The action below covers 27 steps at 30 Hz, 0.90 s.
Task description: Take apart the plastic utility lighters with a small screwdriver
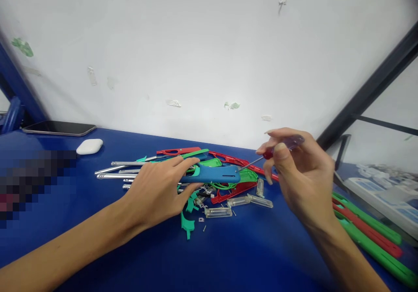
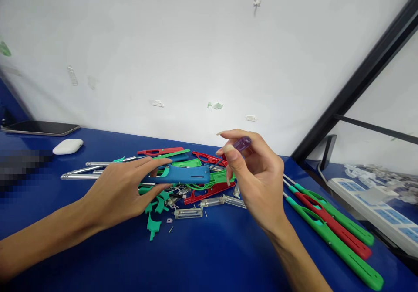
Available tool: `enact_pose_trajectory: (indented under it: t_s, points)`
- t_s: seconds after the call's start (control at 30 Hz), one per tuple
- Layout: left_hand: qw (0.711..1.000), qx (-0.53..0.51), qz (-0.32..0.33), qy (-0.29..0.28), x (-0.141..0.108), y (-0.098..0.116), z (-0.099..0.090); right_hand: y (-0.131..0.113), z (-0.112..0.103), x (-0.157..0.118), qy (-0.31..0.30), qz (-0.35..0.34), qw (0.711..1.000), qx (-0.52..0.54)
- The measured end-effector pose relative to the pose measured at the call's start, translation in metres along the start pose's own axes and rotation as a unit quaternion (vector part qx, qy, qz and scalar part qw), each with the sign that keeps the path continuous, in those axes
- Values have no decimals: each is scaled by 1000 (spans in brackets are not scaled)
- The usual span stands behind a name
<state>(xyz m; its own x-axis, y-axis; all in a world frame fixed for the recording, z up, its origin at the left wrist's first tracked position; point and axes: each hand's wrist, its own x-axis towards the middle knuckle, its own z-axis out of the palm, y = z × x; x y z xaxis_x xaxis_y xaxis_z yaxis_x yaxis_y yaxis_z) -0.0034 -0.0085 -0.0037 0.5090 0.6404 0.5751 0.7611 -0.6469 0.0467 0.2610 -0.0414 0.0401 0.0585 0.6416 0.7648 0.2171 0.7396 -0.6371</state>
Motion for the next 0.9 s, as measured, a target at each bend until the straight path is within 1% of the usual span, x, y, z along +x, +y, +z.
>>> enact_pose_trajectory:
  t_s: [0.47, 0.63, 0.83, 0.9]
  points:
    - [1000, -7, 8, 1, 0, 1, 1, -4, 2, 1, -13, -4, 1000, -23]
    - [1000, -9, 14, 5, 0, 2, 2, -10, 4, 1, -5, -32, 999, -14]
    - [1000, -4, 13, 10, -2, 1, 3, -11, 4, 1, -4, -88, 995, -42]
    - [1000, -4, 12, 7, -3, 0, 4, -10, 5, 1, 1, -97, 994, -52]
